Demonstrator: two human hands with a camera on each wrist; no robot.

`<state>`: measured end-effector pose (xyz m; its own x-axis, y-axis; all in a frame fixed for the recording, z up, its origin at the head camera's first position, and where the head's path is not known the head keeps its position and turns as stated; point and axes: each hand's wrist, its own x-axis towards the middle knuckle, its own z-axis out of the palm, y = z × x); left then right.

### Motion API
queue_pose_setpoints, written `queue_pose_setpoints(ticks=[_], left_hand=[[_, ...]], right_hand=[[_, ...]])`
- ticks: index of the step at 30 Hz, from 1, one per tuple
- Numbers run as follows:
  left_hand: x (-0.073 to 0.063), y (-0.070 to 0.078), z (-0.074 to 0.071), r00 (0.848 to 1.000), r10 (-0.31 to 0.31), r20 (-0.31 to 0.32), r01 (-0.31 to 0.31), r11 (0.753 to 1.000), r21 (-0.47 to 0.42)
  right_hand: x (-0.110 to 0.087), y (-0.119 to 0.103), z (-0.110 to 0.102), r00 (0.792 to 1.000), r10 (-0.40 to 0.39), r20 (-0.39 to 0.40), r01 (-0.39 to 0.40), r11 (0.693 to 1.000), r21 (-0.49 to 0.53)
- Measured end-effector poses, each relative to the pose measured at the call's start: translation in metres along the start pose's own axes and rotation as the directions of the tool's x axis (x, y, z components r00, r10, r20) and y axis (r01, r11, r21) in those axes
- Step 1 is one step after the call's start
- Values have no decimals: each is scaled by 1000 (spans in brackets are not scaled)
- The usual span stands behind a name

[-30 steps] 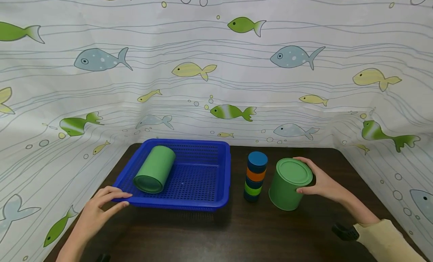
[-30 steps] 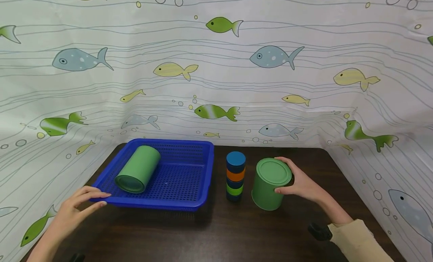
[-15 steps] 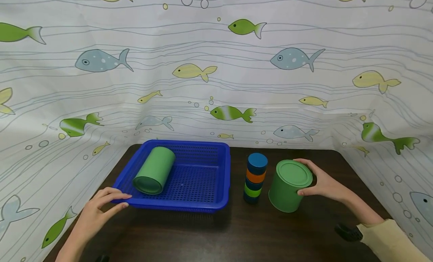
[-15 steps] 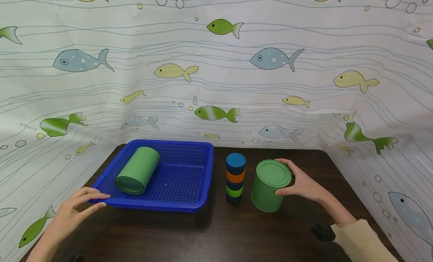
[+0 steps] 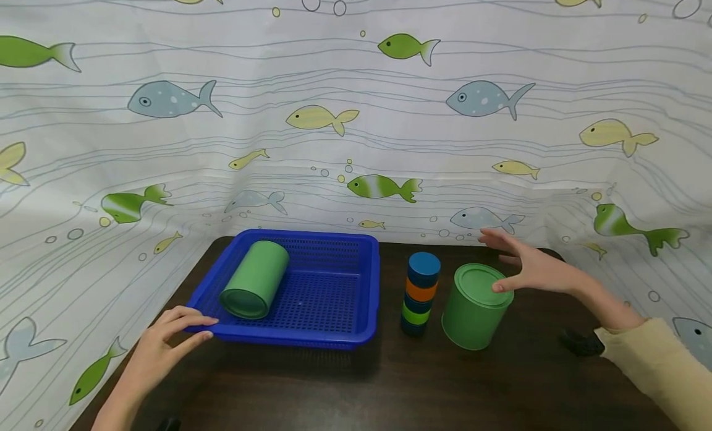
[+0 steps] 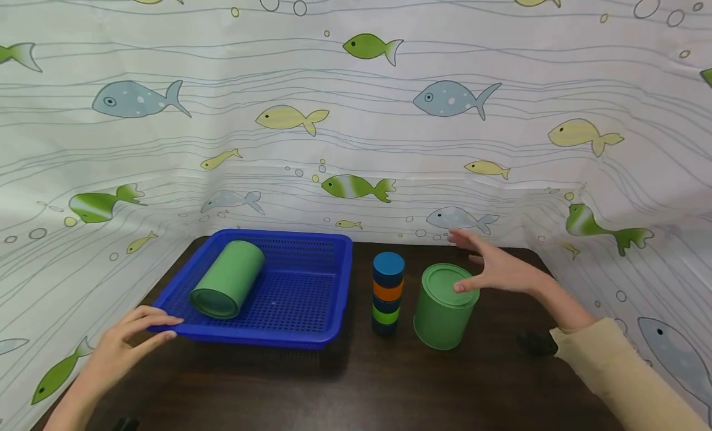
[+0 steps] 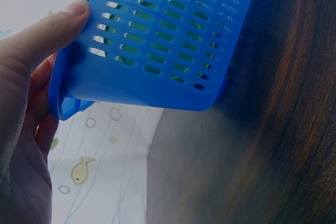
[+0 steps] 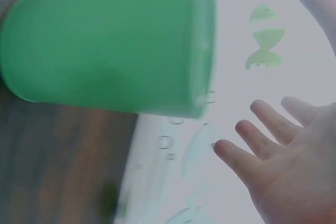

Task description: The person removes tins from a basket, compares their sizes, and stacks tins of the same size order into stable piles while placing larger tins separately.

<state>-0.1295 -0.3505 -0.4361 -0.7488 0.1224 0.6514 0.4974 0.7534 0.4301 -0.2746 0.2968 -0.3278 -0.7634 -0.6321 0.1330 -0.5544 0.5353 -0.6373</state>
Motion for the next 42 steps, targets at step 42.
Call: queue_pose_setpoints(ticks=[42], left_hand=[[-2, -9, -9, 998, -8, -55, 6, 999, -49]], right_hand=[[236, -206, 50, 880, -59, 472, 359, 734, -577]])
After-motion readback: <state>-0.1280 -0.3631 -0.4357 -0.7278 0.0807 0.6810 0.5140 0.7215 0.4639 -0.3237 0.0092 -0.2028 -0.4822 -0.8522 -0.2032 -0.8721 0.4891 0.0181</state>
